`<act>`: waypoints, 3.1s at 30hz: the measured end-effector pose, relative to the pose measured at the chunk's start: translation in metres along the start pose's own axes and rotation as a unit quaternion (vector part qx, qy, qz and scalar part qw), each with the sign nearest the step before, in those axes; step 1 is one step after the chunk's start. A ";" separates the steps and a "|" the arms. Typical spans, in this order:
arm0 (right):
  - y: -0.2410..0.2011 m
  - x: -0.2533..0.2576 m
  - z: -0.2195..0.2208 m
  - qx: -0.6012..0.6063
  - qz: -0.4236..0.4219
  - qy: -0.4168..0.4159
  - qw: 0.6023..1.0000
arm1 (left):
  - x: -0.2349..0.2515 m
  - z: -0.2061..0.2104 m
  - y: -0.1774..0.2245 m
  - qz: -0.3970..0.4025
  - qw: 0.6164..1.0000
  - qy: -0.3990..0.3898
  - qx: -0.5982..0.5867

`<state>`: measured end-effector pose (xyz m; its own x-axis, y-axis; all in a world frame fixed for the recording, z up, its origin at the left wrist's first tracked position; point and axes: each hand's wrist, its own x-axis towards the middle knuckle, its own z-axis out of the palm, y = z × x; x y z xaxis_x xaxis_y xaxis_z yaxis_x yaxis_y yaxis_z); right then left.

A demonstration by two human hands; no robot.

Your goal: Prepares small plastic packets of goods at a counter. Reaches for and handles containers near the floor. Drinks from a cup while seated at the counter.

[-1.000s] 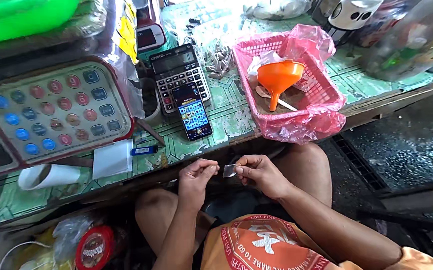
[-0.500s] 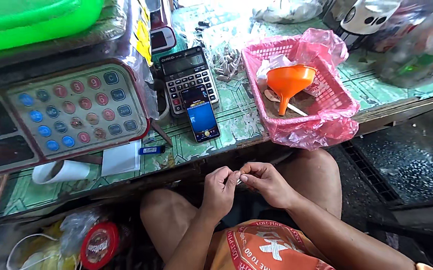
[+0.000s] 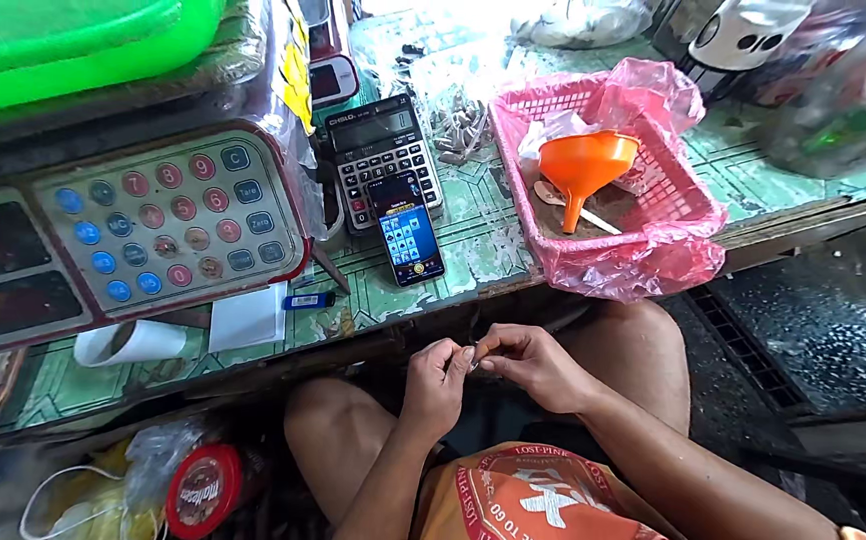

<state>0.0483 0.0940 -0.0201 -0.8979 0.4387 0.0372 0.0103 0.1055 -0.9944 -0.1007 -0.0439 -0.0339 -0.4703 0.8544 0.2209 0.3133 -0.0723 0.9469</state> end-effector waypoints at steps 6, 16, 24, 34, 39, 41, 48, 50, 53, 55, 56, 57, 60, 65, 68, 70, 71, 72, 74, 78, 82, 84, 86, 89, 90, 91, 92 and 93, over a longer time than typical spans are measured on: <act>-0.003 0.002 0.002 0.036 -0.006 0.038 0.999 | 0.004 -0.005 0.009 -0.026 0.981 -0.039 -0.191; 0.001 0.004 0.004 -0.019 -0.001 0.014 1.000 | 0.001 0.003 0.002 0.027 0.998 -0.016 0.060; -0.005 0.009 0.002 0.026 -0.040 0.062 0.997 | 0.009 -0.013 0.008 0.028 0.982 0.050 -0.177; -0.008 0.005 -0.004 -0.093 -0.067 -0.028 0.993 | -0.004 -0.012 0.009 0.019 1.000 -0.001 0.005; -0.006 0.007 0.004 0.024 -0.021 -0.030 0.999 | 0.006 -0.017 0.013 0.021 0.994 -0.009 -0.110; -0.007 0.008 0.003 0.034 -0.016 -0.025 0.999 | 0.008 -0.021 0.014 0.009 0.990 -0.019 -0.141; -0.006 0.011 0.005 0.007 -0.024 0.001 1.000 | 0.012 -0.024 0.016 0.007 0.999 -0.031 0.010; -0.005 0.012 0.005 0.019 -0.019 -0.005 1.000 | 0.012 -0.022 0.013 0.030 0.995 -0.034 0.086; -0.005 0.012 0.007 -0.013 -0.017 -0.034 0.999 | 0.013 -0.018 0.010 0.025 0.997 -0.046 0.052; -0.005 0.013 0.008 -0.022 -0.027 -0.043 0.998 | 0.014 -0.020 0.011 -0.016 0.992 -0.061 -0.110; -0.005 0.013 0.007 -0.002 -0.030 -0.042 0.999 | 0.014 -0.022 0.010 -0.030 0.981 -0.069 -0.180; -0.006 0.013 0.005 0.026 -0.030 -0.040 0.998 | 0.013 -0.023 0.009 -0.033 0.971 -0.072 -0.226; -0.005 0.014 -0.002 0.059 -0.019 -0.040 0.997 | 0.011 -0.025 0.004 -0.033 0.973 -0.060 -0.221; -0.001 0.011 -0.001 -0.022 -0.019 -0.004 1.000 | 0.008 -0.021 0.008 -0.034 0.996 -0.084 -0.017; 0.001 0.009 0.001 -0.026 -0.032 0.004 0.999 | 0.008 -0.018 0.008 -0.017 0.996 -0.090 -0.010; -0.001 0.010 -0.001 0.008 -0.029 -0.017 0.999 | 0.009 -0.017 0.008 -0.019 0.994 -0.081 -0.075; -0.002 0.010 -0.004 0.021 -0.026 -0.034 0.999 | 0.010 -0.019 0.008 -0.027 0.990 -0.081 -0.114; -0.004 0.011 -0.008 0.018 -0.025 -0.049 0.998 | 0.011 -0.021 0.009 -0.035 0.985 -0.084 -0.143; -0.009 0.012 -0.013 -0.032 -0.029 -0.066 0.997 | 0.010 -0.023 0.010 -0.039 0.981 -0.094 -0.166; -0.007 0.012 -0.013 -0.109 -0.039 -0.046 0.992 | 0.009 -0.022 0.012 -0.033 0.991 -0.090 -0.093; -0.003 0.010 -0.010 -0.107 -0.034 -0.025 0.993 | 0.007 -0.020 0.012 -0.035 0.996 -0.087 0.006; -0.002 0.009 -0.008 -0.091 -0.037 -0.023 0.995 | 0.008 -0.018 0.012 -0.041 0.994 -0.101 0.011; -0.001 0.009 -0.009 -0.047 -0.041 -0.031 0.998 | 0.009 -0.019 0.012 -0.048 0.993 -0.108 -0.026; -0.004 0.008 -0.015 0.001 -0.031 -0.059 0.998 | 0.010 -0.023 0.011 -0.061 0.982 -0.125 -0.129; -0.005 0.008 -0.017 -0.009 -0.026 -0.069 0.997 | 0.010 -0.024 0.011 -0.062 0.980 -0.128 -0.142; -0.006 0.007 -0.018 -0.033 -0.022 -0.079 0.996 | 0.009 -0.024 0.010 -0.060 0.980 -0.129 -0.140; -0.006 0.007 -0.019 -0.063 -0.019 -0.085 0.994 | 0.009 -0.023 0.010 -0.056 0.982 -0.128 -0.127; -0.006 0.007 -0.019 -0.094 -0.015 -0.085 0.992 | 0.008 -0.023 0.009 -0.050 0.985 -0.128 -0.103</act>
<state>0.0506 0.1132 -0.0124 -0.9604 0.2767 0.0335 0.0496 0.2877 -0.9564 -0.1204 -0.0491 -0.0184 -0.2577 0.9627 0.0830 0.0903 -0.0615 0.9940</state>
